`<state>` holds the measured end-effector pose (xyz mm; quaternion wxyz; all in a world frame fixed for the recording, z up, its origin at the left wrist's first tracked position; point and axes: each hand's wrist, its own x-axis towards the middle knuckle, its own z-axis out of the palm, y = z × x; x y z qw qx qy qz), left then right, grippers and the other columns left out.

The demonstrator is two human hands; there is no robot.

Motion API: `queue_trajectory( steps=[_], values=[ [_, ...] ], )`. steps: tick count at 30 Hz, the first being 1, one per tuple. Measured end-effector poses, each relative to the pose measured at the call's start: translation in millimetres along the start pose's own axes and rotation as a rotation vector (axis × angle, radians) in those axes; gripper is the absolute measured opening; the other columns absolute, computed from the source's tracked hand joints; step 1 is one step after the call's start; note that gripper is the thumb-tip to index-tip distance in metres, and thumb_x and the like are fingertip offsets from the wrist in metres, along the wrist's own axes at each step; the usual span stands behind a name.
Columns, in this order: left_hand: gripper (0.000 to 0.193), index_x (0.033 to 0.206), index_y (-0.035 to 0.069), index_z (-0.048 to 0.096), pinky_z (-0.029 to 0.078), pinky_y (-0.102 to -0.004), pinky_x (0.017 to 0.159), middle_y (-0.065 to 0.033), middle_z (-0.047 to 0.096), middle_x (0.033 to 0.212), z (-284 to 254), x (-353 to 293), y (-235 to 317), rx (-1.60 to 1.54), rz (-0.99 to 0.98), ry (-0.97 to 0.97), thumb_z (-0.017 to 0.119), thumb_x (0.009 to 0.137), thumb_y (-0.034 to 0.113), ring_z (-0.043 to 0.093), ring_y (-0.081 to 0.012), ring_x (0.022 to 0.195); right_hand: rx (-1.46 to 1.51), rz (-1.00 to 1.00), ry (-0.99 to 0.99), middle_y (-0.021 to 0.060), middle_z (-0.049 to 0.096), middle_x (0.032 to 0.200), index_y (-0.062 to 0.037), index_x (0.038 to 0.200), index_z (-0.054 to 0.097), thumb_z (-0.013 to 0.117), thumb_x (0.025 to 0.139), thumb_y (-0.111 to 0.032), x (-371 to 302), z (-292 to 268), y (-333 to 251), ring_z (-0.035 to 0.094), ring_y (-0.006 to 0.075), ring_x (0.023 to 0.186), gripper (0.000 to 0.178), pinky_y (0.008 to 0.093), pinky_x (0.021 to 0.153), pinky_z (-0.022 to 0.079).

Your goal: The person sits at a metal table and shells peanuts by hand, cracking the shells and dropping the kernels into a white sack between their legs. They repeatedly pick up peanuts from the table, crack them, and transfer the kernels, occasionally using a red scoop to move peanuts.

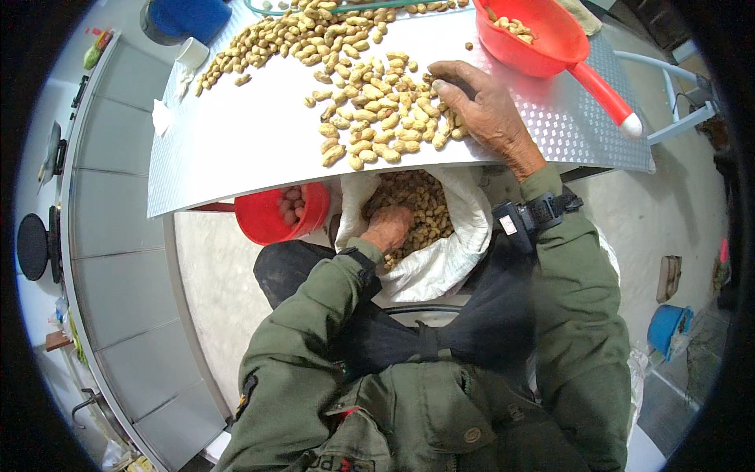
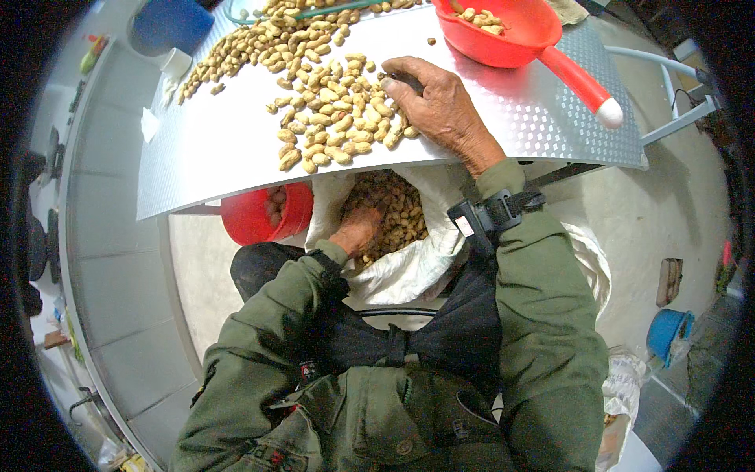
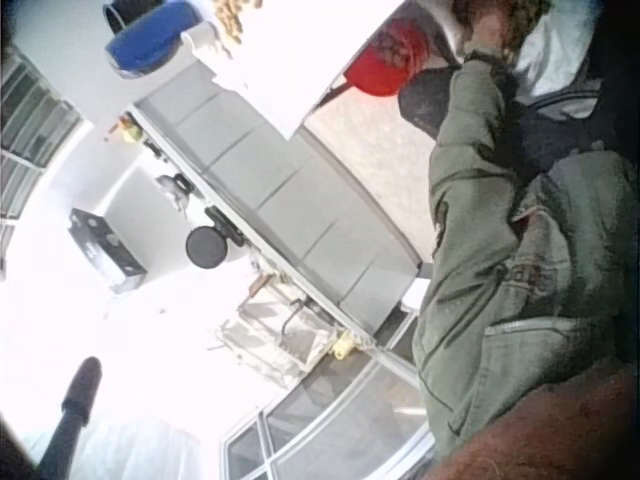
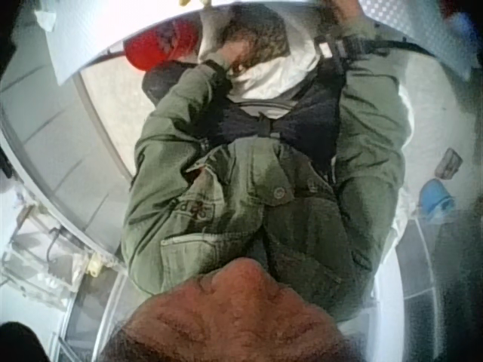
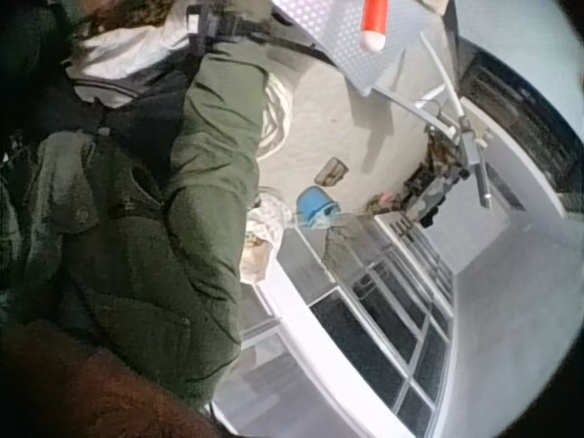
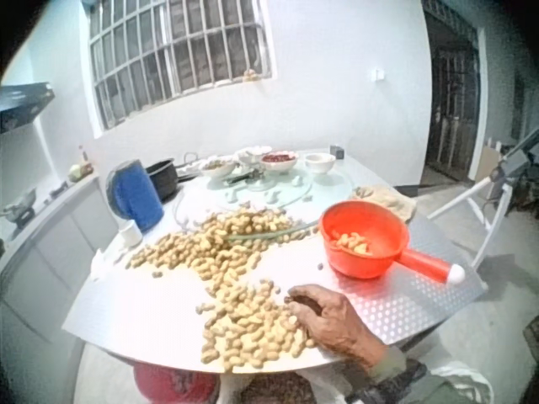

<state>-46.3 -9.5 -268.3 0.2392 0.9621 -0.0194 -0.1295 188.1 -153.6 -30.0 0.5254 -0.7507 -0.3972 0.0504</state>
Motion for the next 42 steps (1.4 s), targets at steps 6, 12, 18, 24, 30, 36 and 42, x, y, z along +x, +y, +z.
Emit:
queue_trajectory(
  steps=[6, 12, 18, 24, 30, 36, 42],
  values=[
    [0.027, 0.117, -0.003, 0.065, 0.056, -0.0528, 0.086, -0.0289, 0.069, 0.114, 1, 5, 10, -0.066, -0.016, -0.01, 0.061, 0.096, 0.013, 0.068, -0.0448, 0.1, 0.016, 0.03, -0.012, 0.0211, 0.076, 0.119, -0.0027, 0.129, 0.07, 0.068, 0.101, -0.024, -2, -3, 1, 0.074, 0.0295, 0.112, 0.035, 0.0385, 0.1, 0.057],
    [0.032, 0.111, -0.006, 0.068, 0.054, -0.0371, 0.073, -0.0164, 0.07, 0.097, -91, -22, 75, -0.716, -0.079, 0.15, 0.076, 0.095, 0.02, 0.068, -0.0242, 0.087, -0.023, 0.008, 0.049, 0.02, 0.076, 0.117, -0.0036, 0.129, 0.07, 0.069, 0.1, -0.023, -1, -1, 4, 0.075, 0.0285, 0.108, 0.035, 0.0389, 0.096, 0.058],
    [0.02, 0.107, -0.002, 0.07, 0.047, -0.0254, 0.062, -0.0002, 0.067, 0.081, -142, -70, 129, -1.175, -0.154, 0.398, 0.078, 0.094, 0.012, 0.059, -0.0062, 0.073, -0.058, -0.057, 0.168, 0.0175, 0.074, 0.117, -0.0044, 0.13, 0.07, 0.067, 0.101, -0.02, -6, -5, -4, 0.074, 0.0281, 0.107, 0.033, 0.0392, 0.092, 0.061],
    [0.022, 0.108, -0.001, 0.07, 0.053, -0.0246, 0.07, -0.0003, 0.069, 0.09, -159, -90, 132, -1.133, -0.077, 0.52, 0.08, 0.093, 0.009, 0.062, -0.0061, 0.079, -0.032, 0.044, 0.316, 0.0166, 0.074, 0.101, 0.0039, 0.115, 0.07, 0.063, 0.101, -0.008, -62, 8, -44, 0.073, 0.0221, 0.095, 0.02, 0.0359, 0.082, 0.061],
    [0.015, 0.109, -0.001, 0.069, 0.054, -0.0264, 0.071, -0.0015, 0.069, 0.092, -176, -95, 140, -1.154, 0.007, 0.539, 0.073, 0.096, 0.006, 0.064, -0.0085, 0.083, 0.108, 0.1, -0.083, 0.0154, 0.074, 0.099, 0.0016, 0.119, 0.069, 0.07, 0.101, -0.021, -126, 41, -88, 0.071, 0.0226, 0.091, 0.029, 0.0363, 0.08, 0.057],
    [0.025, 0.12, -0.005, 0.07, 0.058, -0.0298, 0.082, -0.0081, 0.075, 0.103, -185, -102, 149, -1.134, 0.013, 0.575, 0.072, 0.098, 0.008, 0.069, -0.012, 0.092, 0.485, 0.452, -0.29, 0.003, 0.068, 0.087, -0.0004, 0.116, 0.07, 0.059, 0.11, -0.03, -136, 51, -92, 0.059, 0.0074, 0.067, 0.032, 0.0278, 0.058, 0.049],
    [0.018, 0.113, -0.003, 0.069, 0.055, -0.0324, 0.08, -0.0102, 0.07, 0.098, -202, -101, 106, -0.722, 0.042, 0.851, 0.069, 0.095, 0.0, 0.068, -0.0177, 0.09, 0.469, 0.518, -0.209, 0.0006, 0.066, 0.084, -0.0003, 0.106, 0.069, 0.058, 0.109, -0.027, -129, 26, -87, 0.056, 0.0048, 0.065, 0.03, 0.0236, 0.054, 0.046]
  ],
)
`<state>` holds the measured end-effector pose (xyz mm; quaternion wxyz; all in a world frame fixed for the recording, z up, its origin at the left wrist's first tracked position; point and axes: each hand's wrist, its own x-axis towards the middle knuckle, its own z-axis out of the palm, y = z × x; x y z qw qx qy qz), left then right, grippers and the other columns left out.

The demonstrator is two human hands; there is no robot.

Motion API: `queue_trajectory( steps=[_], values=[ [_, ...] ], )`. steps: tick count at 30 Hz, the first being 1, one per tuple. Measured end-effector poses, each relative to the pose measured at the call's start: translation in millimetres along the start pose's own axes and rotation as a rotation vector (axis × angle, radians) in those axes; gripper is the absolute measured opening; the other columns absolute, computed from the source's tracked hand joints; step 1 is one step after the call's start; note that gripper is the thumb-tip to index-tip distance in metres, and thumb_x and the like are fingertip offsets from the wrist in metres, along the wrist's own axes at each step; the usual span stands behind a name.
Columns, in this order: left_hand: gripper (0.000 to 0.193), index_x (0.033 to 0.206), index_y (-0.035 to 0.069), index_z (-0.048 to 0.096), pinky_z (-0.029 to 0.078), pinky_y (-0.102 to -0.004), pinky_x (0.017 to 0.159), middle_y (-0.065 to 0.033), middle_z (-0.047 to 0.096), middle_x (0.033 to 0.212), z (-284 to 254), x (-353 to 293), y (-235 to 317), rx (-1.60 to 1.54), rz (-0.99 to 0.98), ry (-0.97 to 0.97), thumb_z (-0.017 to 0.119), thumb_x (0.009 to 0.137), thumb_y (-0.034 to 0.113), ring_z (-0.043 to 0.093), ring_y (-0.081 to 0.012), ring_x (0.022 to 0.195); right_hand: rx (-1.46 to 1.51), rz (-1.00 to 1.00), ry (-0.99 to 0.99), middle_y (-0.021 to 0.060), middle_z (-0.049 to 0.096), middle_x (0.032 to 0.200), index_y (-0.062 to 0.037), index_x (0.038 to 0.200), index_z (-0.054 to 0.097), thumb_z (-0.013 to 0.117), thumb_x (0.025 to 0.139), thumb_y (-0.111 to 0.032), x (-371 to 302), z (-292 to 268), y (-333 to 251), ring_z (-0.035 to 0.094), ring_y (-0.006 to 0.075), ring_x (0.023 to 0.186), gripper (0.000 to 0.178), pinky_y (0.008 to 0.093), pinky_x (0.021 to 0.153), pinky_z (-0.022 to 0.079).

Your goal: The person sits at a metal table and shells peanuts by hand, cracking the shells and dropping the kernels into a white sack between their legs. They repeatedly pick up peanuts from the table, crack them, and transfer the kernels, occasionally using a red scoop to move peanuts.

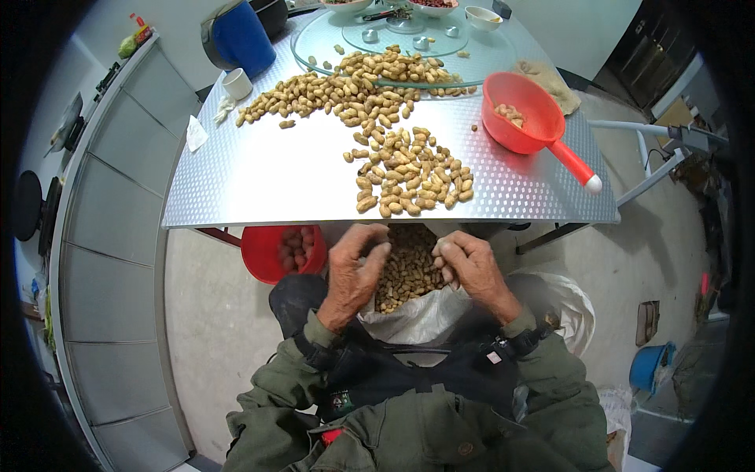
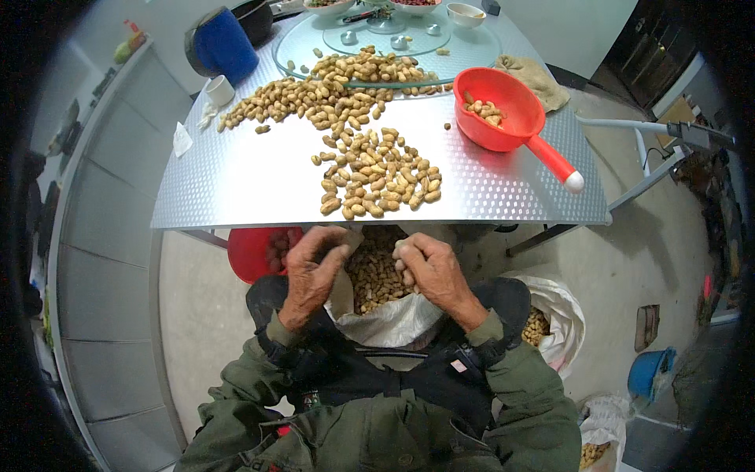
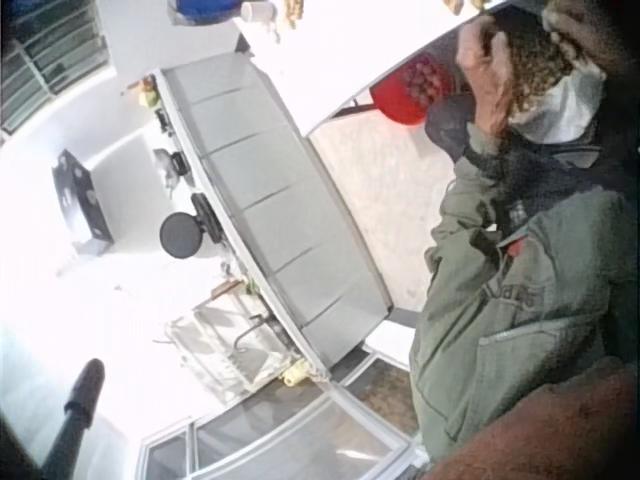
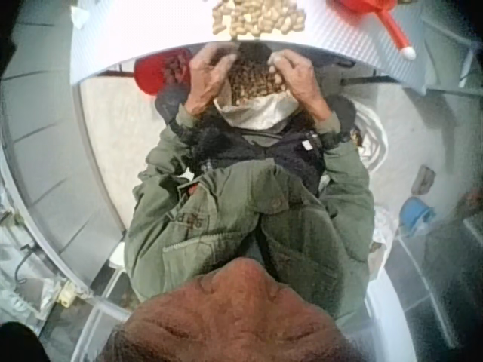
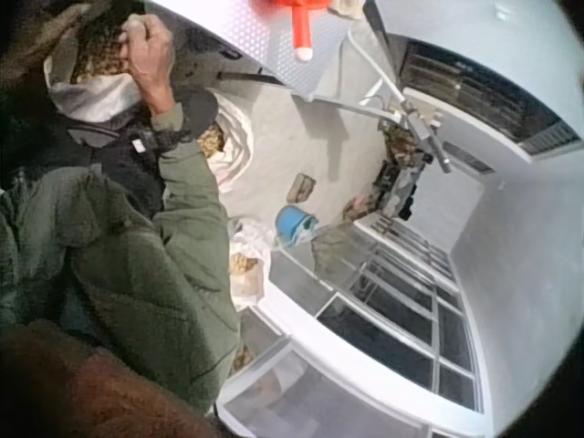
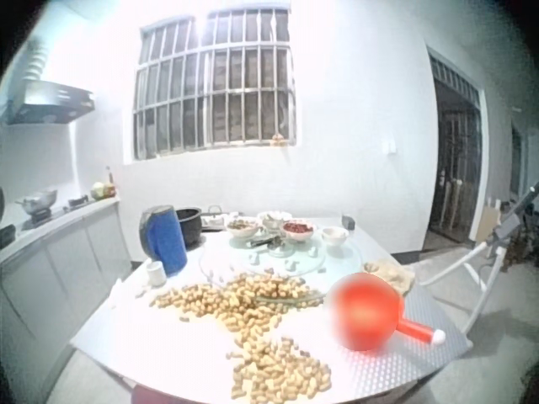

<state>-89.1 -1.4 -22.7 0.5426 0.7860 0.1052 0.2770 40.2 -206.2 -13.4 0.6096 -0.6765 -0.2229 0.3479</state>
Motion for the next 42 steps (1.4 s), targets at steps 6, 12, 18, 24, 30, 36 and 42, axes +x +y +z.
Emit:
queue_trajectory(
  steps=[6, 12, 18, 24, 30, 36, 42],
  values=[
    [0.021, 0.118, -0.003, 0.067, 0.055, -0.0308, 0.081, -0.0091, 0.071, 0.103, -33, 35, -20, 0.105, 0.024, 0.246, 0.067, 0.099, 0.005, 0.065, -0.0152, 0.093, -0.059, -0.108, 0.135, 0.0006, 0.061, 0.082, 0.0004, 0.107, 0.068, 0.053, 0.107, -0.016, 21, -31, -18, 0.053, 0.0076, 0.065, 0.022, 0.0265, 0.057, 0.044],
    [0.028, 0.126, -0.003, 0.064, 0.055, -0.0345, 0.095, -0.0123, 0.069, 0.114, -26, 69, -45, -0.123, -0.053, 0.369, 0.063, 0.099, 0.0, 0.067, -0.0209, 0.106, -0.534, -0.404, 0.322, 0.012, 0.06, 0.074, 0.0017, 0.105, 0.066, 0.058, 0.104, -0.013, 48, -48, -24, 0.055, 0.0165, 0.064, 0.017, 0.0364, 0.061, 0.047],
    [0.038, 0.138, -0.003, 0.056, 0.047, -0.0411, 0.114, -0.0187, 0.062, 0.135, -11, 70, -48, -0.093, -0.072, 0.353, 0.058, 0.1, -0.001, 0.06, -0.0285, 0.129, -0.705, -0.368, 0.399, 0.0098, 0.06, 0.07, 0.0008, 0.104, 0.066, 0.066, 0.1, -0.013, 62, -62, -21, 0.057, 0.0162, 0.062, 0.015, 0.0354, 0.058, 0.047],
    [0.042, 0.143, -0.006, 0.051, 0.041, -0.0434, 0.12, -0.0217, 0.058, 0.141, 15, 77, -39, -0.228, -0.087, 0.329, 0.05, 0.102, 0.003, 0.056, -0.0314, 0.136, -0.881, -0.334, 0.484, 0.0174, 0.066, 0.07, -0.0021, 0.107, 0.067, 0.065, 0.099, -0.018, 78, -74, -17, 0.067, 0.0288, 0.065, 0.018, 0.042, 0.062, 0.051],
    [0.04, 0.142, -0.006, 0.052, 0.043, -0.0411, 0.118, -0.0194, 0.059, 0.139, 33, 82, -32, -0.309, -0.082, 0.347, 0.05, 0.103, 0.003, 0.057, -0.0284, 0.132, -0.979, -0.284, 0.422, 0.0247, 0.07, 0.077, -0.002, 0.11, 0.067, 0.064, 0.099, -0.023, 81, -68, -14, 0.072, 0.0423, 0.074, 0.024, 0.0502, 0.07, 0.055],
    [0.039, 0.141, -0.007, 0.052, 0.043, -0.0398, 0.117, -0.0186, 0.06, 0.137, 49, 94, -34, -0.357, -0.038, 0.388, 0.05, 0.104, 0.003, 0.057, -0.0276, 0.132, -0.949, -0.282, 0.45, 0.0198, 0.068, 0.069, -0.003, 0.108, 0.068, 0.065, 0.1, -0.023, 81, -62, -16, 0.071, 0.0365, 0.065, 0.021, 0.0446, 0.064, 0.054],
    [0.037, 0.14, -0.006, 0.054, 0.045, -0.0404, 0.115, -0.0181, 0.06, 0.137, 40, 86, -38, -0.296, -0.039, 0.398, 0.052, 0.104, 0.004, 0.058, -0.0271, 0.131, -0.784, -0.415, 0.385, 0.0157, 0.07, 0.07, -0.0007, 0.105, 0.071, 0.066, 0.1, -0.016, 78, -56, -23, 0.072, 0.0228, 0.064, 0.016, 0.0363, 0.061, 0.053]
  ],
)
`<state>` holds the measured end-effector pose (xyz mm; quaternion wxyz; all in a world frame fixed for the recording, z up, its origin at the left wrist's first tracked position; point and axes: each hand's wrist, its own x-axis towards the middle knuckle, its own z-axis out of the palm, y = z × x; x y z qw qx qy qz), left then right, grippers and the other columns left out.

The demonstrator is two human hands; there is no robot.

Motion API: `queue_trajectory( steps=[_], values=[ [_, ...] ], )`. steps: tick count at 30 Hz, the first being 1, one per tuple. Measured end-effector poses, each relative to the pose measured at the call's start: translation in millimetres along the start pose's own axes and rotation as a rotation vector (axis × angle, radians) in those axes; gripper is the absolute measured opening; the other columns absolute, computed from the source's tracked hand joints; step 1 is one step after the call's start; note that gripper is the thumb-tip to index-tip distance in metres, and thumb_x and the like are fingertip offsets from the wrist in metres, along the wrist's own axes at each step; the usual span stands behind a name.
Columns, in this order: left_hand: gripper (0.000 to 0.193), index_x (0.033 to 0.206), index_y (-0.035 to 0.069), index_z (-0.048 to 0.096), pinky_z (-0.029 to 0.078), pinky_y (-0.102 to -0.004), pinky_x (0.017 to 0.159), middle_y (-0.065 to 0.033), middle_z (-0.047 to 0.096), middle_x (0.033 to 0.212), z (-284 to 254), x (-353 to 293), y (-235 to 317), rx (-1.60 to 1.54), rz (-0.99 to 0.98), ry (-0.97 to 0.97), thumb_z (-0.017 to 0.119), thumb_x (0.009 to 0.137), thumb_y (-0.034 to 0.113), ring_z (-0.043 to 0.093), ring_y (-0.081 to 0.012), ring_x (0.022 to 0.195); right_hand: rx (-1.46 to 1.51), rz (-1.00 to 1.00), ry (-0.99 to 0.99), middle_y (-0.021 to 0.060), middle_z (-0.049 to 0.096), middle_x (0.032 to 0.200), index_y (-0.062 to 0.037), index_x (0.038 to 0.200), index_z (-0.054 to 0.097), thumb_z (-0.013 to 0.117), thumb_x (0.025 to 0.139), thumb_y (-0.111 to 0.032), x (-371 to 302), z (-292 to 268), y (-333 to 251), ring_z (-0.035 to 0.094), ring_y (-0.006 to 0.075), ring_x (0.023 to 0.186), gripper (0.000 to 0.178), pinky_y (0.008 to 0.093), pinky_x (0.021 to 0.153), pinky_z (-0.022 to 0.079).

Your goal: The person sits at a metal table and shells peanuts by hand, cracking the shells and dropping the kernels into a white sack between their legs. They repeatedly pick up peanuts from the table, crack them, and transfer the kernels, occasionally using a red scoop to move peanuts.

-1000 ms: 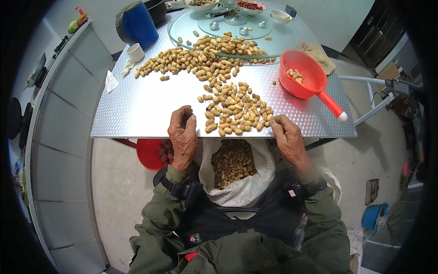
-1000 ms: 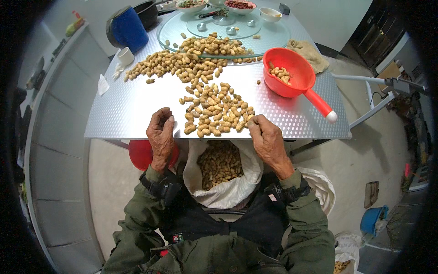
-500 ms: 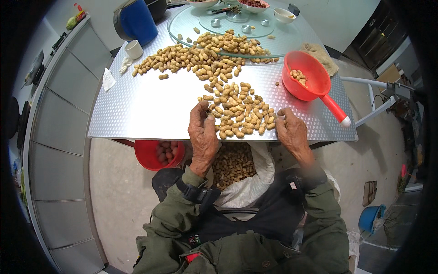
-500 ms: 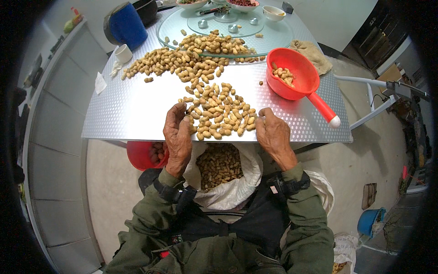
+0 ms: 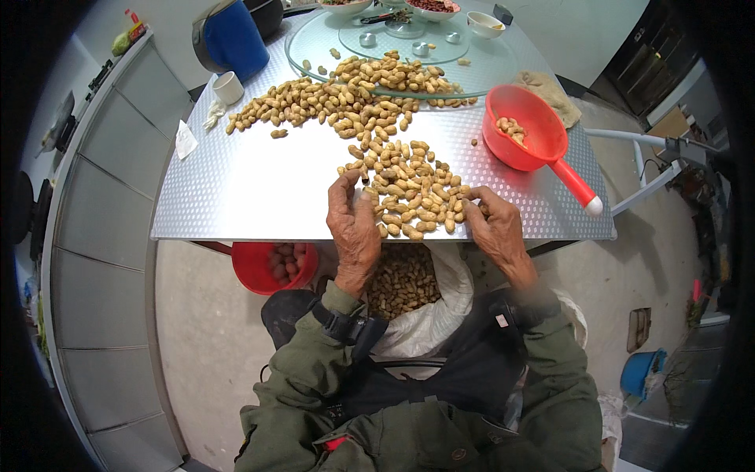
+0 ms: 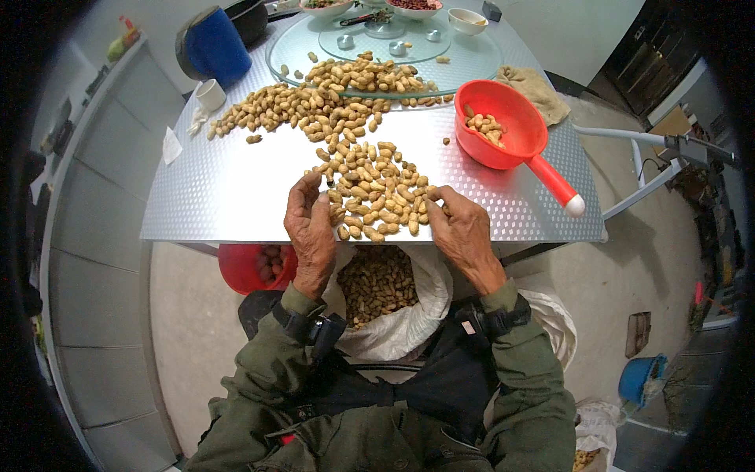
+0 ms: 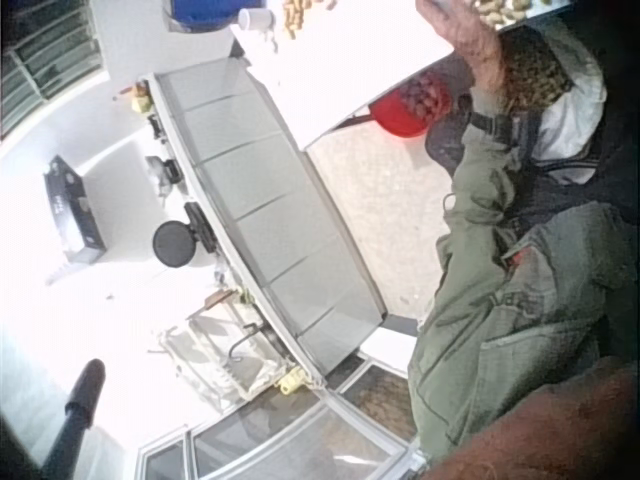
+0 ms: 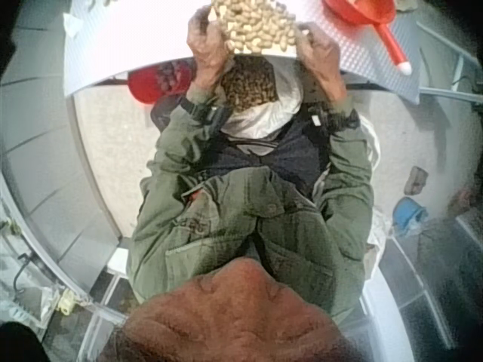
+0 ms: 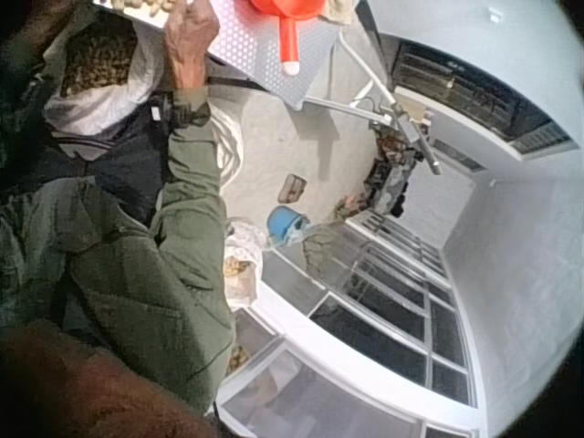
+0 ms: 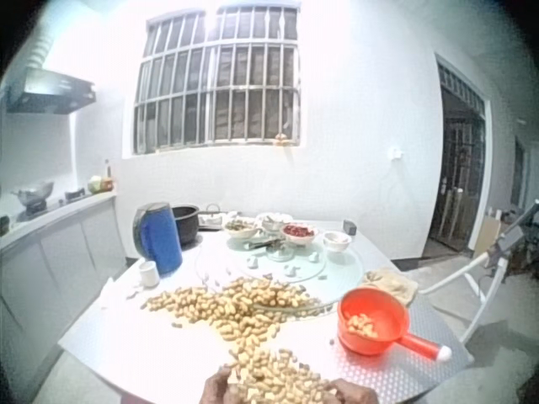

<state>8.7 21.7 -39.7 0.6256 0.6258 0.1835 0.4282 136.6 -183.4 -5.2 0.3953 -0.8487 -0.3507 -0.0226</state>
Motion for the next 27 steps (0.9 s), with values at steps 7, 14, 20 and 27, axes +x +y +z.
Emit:
queue_trajectory(
  steps=[7, 14, 20, 27],
  values=[
    [0.036, 0.138, -0.004, 0.058, 0.046, -0.0409, 0.115, -0.0176, 0.064, 0.137, -23, 7, 0, 0.033, -0.046, -0.034, 0.059, 0.103, 0.006, 0.059, -0.0264, 0.132, -0.009, -0.091, -0.17, 0.0199, 0.072, 0.081, -0.0016, 0.096, 0.072, 0.067, 0.095, -0.017, 25, 11, -20, 0.071, 0.0366, 0.072, 0.016, 0.0454, 0.066, 0.054],
    [0.033, 0.133, -0.004, 0.063, 0.052, -0.0382, 0.107, -0.0158, 0.069, 0.127, -35, 19, -8, 0.101, -0.017, -0.086, 0.064, 0.101, 0.006, 0.065, -0.0241, 0.121, -0.246, -0.151, -0.301, 0.0167, 0.072, 0.077, -0.0046, 0.098, 0.072, 0.07, 0.094, -0.025, 46, 17, -16, 0.071, 0.0363, 0.071, 0.021, 0.0475, 0.067, 0.053],
    [0.027, 0.124, -0.002, 0.066, 0.055, -0.0353, 0.095, -0.0121, 0.068, 0.115, -37, 31, -11, 0.207, 0.037, -0.142, 0.063, 0.097, 0.001, 0.066, -0.0206, 0.105, -0.327, -0.156, -0.309, 0.0187, 0.07, 0.075, -0.0011, 0.098, 0.068, 0.069, 0.094, -0.025, 56, 24, -21, 0.07, 0.0371, 0.071, 0.025, 0.0471, 0.066, 0.053],
    [0.02, 0.111, -0.001, 0.071, 0.053, -0.0421, 0.089, -0.0145, 0.069, 0.108, -22, 47, 7, 0.484, 0.383, -0.332, 0.067, 0.091, -0.001, 0.065, -0.0306, 0.102, 0.608, 0.302, -0.268, 0.0004, 0.061, 0.073, -0.0035, 0.096, 0.063, 0.06, 0.102, -0.027, 52, 0, -27, 0.053, 0.0075, 0.054, 0.024, 0.0278, 0.047, 0.043]
  ],
)
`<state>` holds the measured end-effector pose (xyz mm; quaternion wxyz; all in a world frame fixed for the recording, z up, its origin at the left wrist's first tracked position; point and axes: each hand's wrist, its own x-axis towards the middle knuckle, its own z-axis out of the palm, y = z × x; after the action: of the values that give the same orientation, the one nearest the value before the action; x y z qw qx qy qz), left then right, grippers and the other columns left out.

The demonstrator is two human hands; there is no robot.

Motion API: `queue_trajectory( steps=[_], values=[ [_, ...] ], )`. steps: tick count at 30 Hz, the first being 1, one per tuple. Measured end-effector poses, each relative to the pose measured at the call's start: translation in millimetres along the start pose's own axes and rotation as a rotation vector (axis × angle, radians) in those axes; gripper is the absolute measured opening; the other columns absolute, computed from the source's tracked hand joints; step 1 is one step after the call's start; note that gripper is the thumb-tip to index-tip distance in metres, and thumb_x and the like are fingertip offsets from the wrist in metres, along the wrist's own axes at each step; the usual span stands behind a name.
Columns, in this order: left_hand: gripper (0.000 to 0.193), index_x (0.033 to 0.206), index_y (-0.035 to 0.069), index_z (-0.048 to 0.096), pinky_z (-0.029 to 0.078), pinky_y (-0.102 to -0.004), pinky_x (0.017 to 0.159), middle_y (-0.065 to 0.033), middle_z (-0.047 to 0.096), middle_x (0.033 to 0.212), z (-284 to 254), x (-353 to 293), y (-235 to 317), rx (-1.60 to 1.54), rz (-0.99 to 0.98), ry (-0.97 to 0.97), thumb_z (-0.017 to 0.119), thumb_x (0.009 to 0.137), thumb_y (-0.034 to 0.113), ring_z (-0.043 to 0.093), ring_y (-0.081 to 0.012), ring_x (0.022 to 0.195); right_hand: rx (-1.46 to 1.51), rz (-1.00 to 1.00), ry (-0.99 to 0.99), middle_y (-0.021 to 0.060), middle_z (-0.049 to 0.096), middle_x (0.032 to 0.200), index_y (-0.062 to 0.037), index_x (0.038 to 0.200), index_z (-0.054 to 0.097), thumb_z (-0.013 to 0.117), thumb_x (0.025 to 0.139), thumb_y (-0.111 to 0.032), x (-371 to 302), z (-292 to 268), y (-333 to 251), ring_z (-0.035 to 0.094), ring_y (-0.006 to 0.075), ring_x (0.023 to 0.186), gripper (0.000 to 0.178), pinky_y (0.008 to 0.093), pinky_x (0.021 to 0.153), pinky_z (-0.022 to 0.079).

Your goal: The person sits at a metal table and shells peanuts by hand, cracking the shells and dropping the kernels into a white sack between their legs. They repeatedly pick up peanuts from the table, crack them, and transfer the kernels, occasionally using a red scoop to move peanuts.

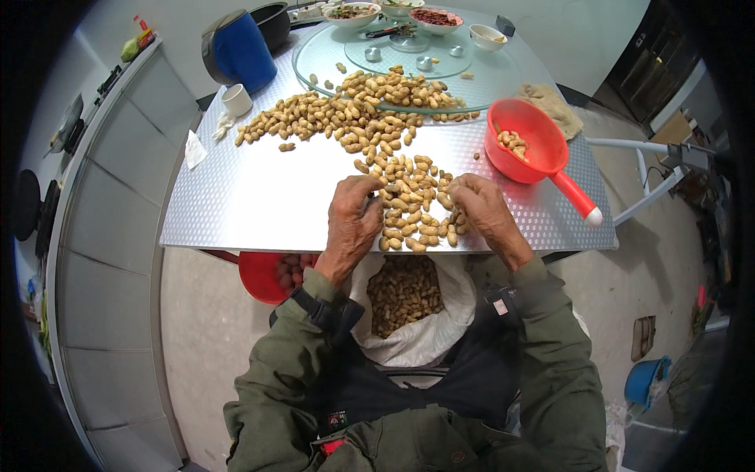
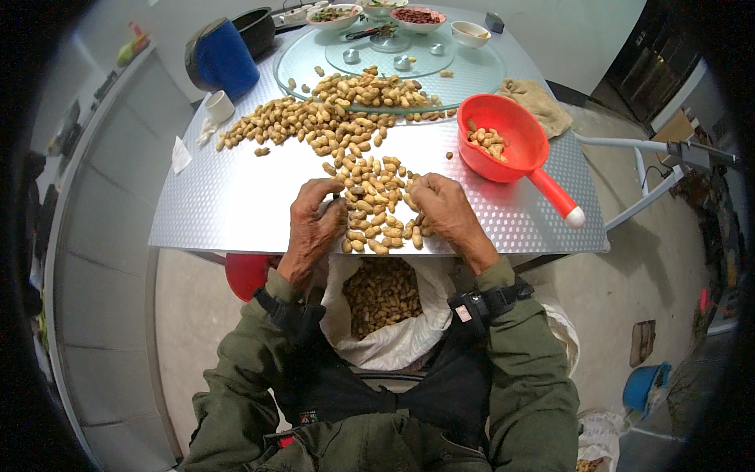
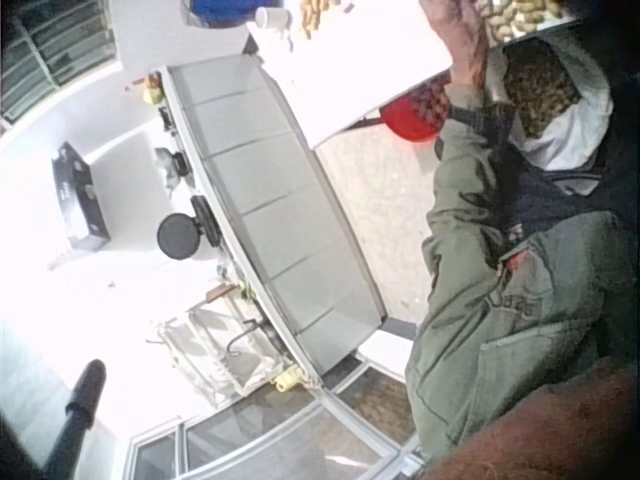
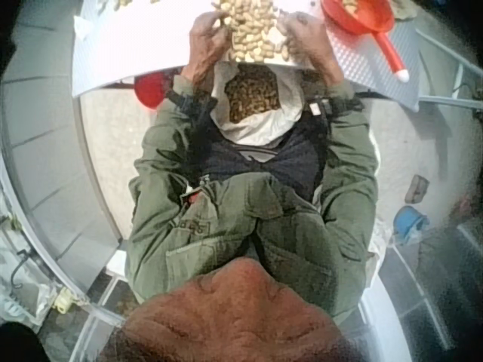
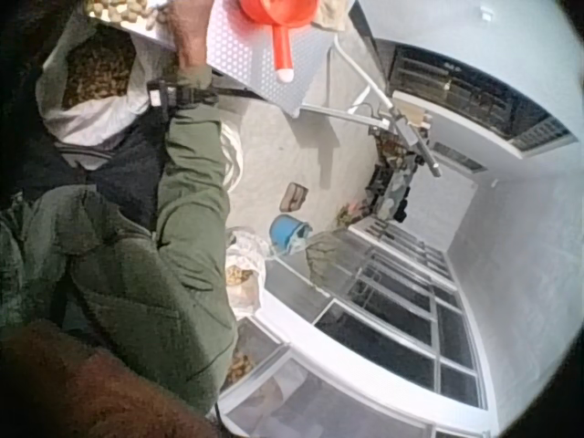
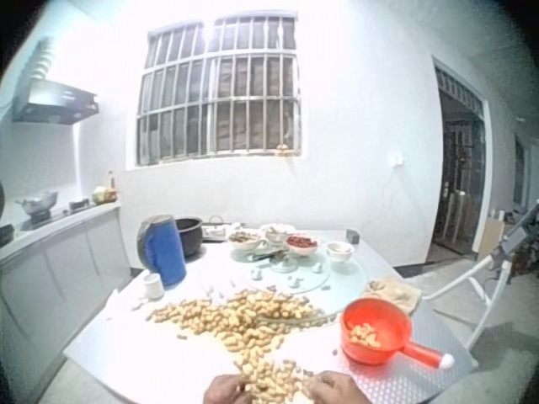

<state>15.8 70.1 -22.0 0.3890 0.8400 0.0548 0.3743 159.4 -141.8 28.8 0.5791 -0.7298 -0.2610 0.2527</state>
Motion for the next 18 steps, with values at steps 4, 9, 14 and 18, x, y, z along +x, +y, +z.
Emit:
queue_trajectory(
  steps=[4, 9, 14, 18],
  values=[
    [0.02, 0.109, 0.001, 0.075, 0.054, -0.0425, 0.089, -0.0134, 0.07, 0.106, 6, 27, 12, 0.209, 0.116, -0.222, 0.07, 0.09, 0.0, 0.063, -0.031, 0.102, 0.492, 0.163, -0.085, 0.0025, 0.061, 0.076, -0.0056, 0.095, 0.059, 0.058, 0.105, -0.025, -4, -13, -1, 0.049, 0.0049, 0.055, 0.021, 0.0199, 0.041, 0.036],
    [0.023, 0.107, 0.004, 0.077, 0.049, -0.0434, 0.092, -0.0132, 0.068, 0.1, 13, 54, 15, 0.512, 0.147, -0.491, 0.068, 0.086, 0.003, 0.059, -0.0306, 0.099, 0.674, 0.18, -0.117, 0.0044, 0.063, 0.084, -0.005, 0.101, 0.057, 0.054, 0.107, -0.021, -5, -15, 9, 0.054, 0.0045, 0.055, 0.018, 0.0201, 0.041, 0.042],
    [0.021, 0.105, 0.006, 0.077, 0.047, -0.0439, 0.087, -0.0121, 0.063, 0.096, 18, 63, 10, 0.645, 0.247, -0.575, 0.062, 0.091, 0.008, 0.056, -0.0305, 0.095, 0.676, 0.181, -0.132, 0.0065, 0.066, 0.086, -0.0031, 0.108, 0.058, 0.057, 0.108, -0.021, -5, -17, 16, 0.06, 0.0076, 0.059, 0.018, 0.0202, 0.042, 0.046],
    [0.019, 0.104, 0.007, 0.075, 0.046, -0.0444, 0.088, -0.012, 0.062, 0.096, 24, 66, 8, 0.676, 0.262, -0.569, 0.062, 0.091, 0.009, 0.055, -0.03, 0.096, 0.681, 0.173, -0.11, 0.007, 0.067, 0.088, -0.0019, 0.107, 0.059, 0.058, 0.108, -0.023, -5, -19, 18, 0.064, 0.0095, 0.061, 0.021, 0.0203, 0.043, 0.048]
  ],
)
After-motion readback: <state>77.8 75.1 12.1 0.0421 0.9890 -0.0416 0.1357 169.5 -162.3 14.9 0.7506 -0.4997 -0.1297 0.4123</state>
